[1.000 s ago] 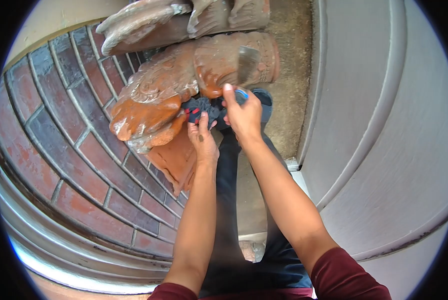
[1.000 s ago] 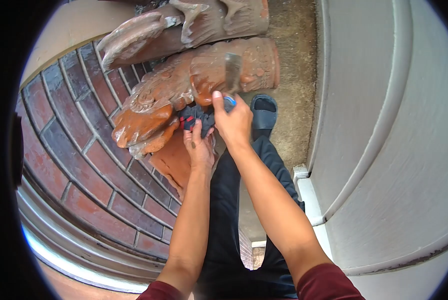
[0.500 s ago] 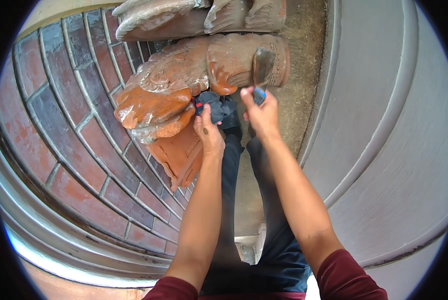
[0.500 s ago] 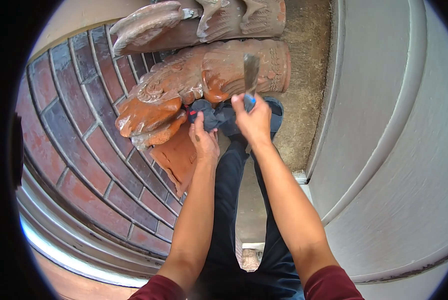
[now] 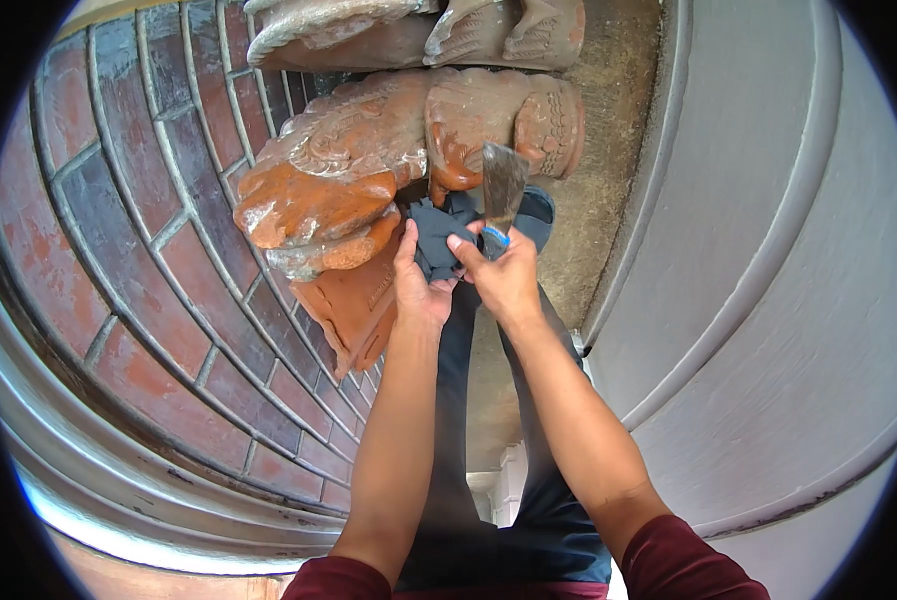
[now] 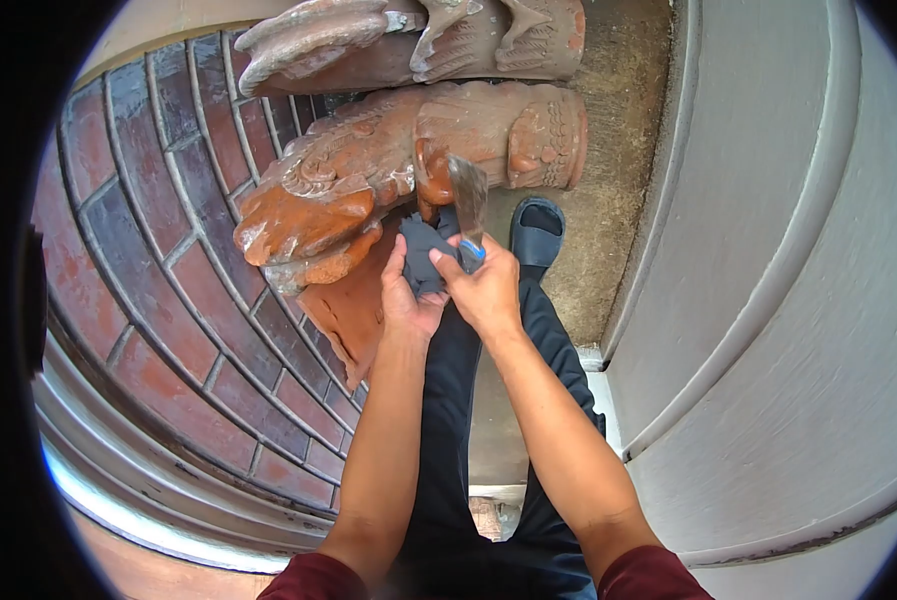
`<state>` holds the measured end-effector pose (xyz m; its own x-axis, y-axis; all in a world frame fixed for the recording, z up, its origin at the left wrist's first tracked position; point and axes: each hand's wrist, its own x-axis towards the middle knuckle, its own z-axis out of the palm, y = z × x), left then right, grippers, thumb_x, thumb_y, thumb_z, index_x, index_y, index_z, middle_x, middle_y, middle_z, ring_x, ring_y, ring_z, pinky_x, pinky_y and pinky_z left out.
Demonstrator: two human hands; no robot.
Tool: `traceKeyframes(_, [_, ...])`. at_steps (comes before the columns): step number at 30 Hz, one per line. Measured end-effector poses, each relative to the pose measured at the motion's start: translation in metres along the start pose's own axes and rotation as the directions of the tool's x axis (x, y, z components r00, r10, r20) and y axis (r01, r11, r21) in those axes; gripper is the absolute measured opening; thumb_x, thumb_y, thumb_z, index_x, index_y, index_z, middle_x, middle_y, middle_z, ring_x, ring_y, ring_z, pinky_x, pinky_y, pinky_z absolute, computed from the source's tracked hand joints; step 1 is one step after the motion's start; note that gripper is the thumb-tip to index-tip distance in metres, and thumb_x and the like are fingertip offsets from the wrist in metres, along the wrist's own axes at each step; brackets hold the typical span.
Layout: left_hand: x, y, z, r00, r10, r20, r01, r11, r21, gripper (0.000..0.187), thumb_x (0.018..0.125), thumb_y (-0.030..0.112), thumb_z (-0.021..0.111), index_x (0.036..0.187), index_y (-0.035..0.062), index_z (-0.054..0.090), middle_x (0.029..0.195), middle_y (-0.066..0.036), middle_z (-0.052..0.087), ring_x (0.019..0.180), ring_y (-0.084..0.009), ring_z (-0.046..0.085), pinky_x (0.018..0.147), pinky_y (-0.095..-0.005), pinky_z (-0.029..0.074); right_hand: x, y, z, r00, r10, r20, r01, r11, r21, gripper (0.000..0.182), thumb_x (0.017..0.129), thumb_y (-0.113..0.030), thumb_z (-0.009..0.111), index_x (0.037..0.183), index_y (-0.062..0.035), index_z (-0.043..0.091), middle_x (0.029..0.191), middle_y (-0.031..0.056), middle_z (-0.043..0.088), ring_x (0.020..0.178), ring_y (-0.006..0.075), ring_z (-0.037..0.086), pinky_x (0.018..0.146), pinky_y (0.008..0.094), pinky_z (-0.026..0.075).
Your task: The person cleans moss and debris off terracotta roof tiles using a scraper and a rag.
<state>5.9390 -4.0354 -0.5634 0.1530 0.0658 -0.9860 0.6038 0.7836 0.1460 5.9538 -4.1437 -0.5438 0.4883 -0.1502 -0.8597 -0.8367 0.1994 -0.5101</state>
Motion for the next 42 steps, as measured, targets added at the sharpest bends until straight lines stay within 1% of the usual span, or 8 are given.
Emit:
traceKeyframes(6, [0.019, -0.017, -0.020, 0.828, 0.548, -0.116, -0.462, 0.785, 0.412, 0.052, 0.098, 0.038, 0.056, 0.140, 0.0098, 0.044, 0.129, -0.009, 0.057, 0.115, -0.0165, 0.056, 0.090, -0.0350, 0.048, 0.031, -0.065, 0.028, 0.993, -0.115, -0.011, 0.105, 0.941, -0.322, 0.010, 0.082, -0.007, 0.067, 0.086, 0.0018, 0.065, 0.065, 0.0112, 0.067, 0.053, 0.0168, 0.066, 0.055, 0.0329, 0.053])
traceKeyframes(10, [0.016, -0.009, 0.006, 0.898, 0.410, 0.159, -0.429, 0.895, 0.118, 0.043, 0.102, 0.034, 0.046, 0.133, 0.0047, 0.050, 0.129, -0.006, 0.056, 0.113, -0.0130, 0.053, 0.092, -0.0323, 0.043, 0.034, -0.083, 0.059, 0.998, -0.042, 0.039, 0.047, 0.991, -0.126, 0.017, 0.083, -0.005, 0.060, 0.098, 0.0028, 0.062, 0.072, 0.0115, 0.068, 0.056, 0.0175, 0.068, 0.055, 0.0324, 0.055])
traceKeyframes(14, [0.028, -0.012, 0.008, 0.917, 0.370, 0.152, -0.398, 0.883, 0.249, 0.037, 0.101, 0.035, 0.048, 0.122, 0.0038, 0.054, 0.114, -0.005, 0.058, 0.108, -0.0107, 0.054, 0.090, -0.0267, 0.047, 0.032, -0.081, 0.066, 0.995, 0.067, 0.078, -0.061, 0.995, -0.078, 0.060, 0.084, -0.007, 0.059, 0.136, 0.0050, 0.031, 0.085, 0.0168, 0.067, 0.056, 0.0189, 0.068, 0.046, 0.0285, 0.054])
traceKeyframes(19, [0.045, -0.020, -0.022, 0.888, 0.396, 0.236, -0.453, 0.842, 0.293, 0.032, 0.102, 0.029, 0.048, 0.120, 0.0036, 0.054, 0.107, -0.001, 0.058, 0.099, -0.0075, 0.055, 0.083, -0.0229, 0.048, 0.008, -0.080, 0.063, 0.981, 0.154, 0.119, -0.125, 0.967, -0.222, 0.076, 0.083, -0.005, 0.059, 0.147, -0.0006, 0.018, 0.087, 0.0163, 0.064, 0.051, 0.0151, 0.061, 0.043, 0.0286, 0.051])
traceKeyframes(27, [0.051, 0.011, -0.029, 0.921, 0.324, 0.216, -0.385, 0.839, 0.385, 0.018, 0.098, 0.016, 0.057, 0.104, -0.0007, 0.059, 0.096, -0.005, 0.060, 0.084, -0.0078, 0.054, 0.074, -0.0224, 0.046, 0.017, -0.059, 0.031, 0.927, 0.091, 0.364, -0.131, 0.988, 0.086, 0.065, 0.091, -0.007, 0.062, 0.145, -0.0017, 0.027, 0.105, 0.0117, 0.061, 0.049, 0.0139, 0.055, 0.044, 0.0301, 0.049])
traceKeyframes(31, [0.052, 0.002, -0.026, 0.757, 0.627, 0.183, -0.608, 0.573, 0.550, 0.017, 0.095, 0.014, 0.062, 0.098, -0.0025, 0.062, 0.094, -0.007, 0.062, 0.089, -0.0160, 0.057, 0.082, -0.0302, 0.046, -0.010, -0.022, 0.007, 0.941, -0.295, 0.168, 0.296, 0.955, 0.019, 0.054, 0.094, -0.013, 0.061, 0.141, -0.0021, 0.035, 0.111, 0.0094, 0.061, 0.053, 0.0130, 0.055, 0.050, 0.0290, 0.049])
traceKeyframes(35, [0.060, 0.000, -0.029, 0.734, 0.660, 0.160, -0.624, 0.563, 0.541, 0.020, 0.094, 0.016, 0.063, 0.102, -0.0030, 0.062, 0.097, -0.009, 0.064, 0.091, -0.0178, 0.058, 0.086, -0.0317, 0.045, -0.058, -0.025, -0.002, 0.978, -0.152, 0.143, 0.196, 0.903, -0.383, 0.052, 0.098, -0.022, 0.054, 0.142, -0.0022, 0.035, 0.085, 0.0064, 0.063, 0.054, 0.0113, 0.053, 0.051, 0.0265, 0.048])
traceKeyframes(42, [0.062, 0.006, -0.046, 0.772, 0.618, 0.146, -0.559, 0.553, 0.618, 0.022, 0.093, 0.015, 0.067, 0.104, -0.0032, 0.064, 0.095, -0.007, 0.066, 0.083, -0.0154, 0.060, 0.076, -0.0285, 0.047, -0.060, -0.017, 0.021, 0.974, 0.029, 0.223, 0.048, 0.942, -0.333, 0.052, 0.102, -0.026, 0.043, 0.147, -0.0026, 0.033, 0.068, 0.0018, 0.052, 0.051, 0.0103, 0.053, 0.043, 0.0273, 0.044])
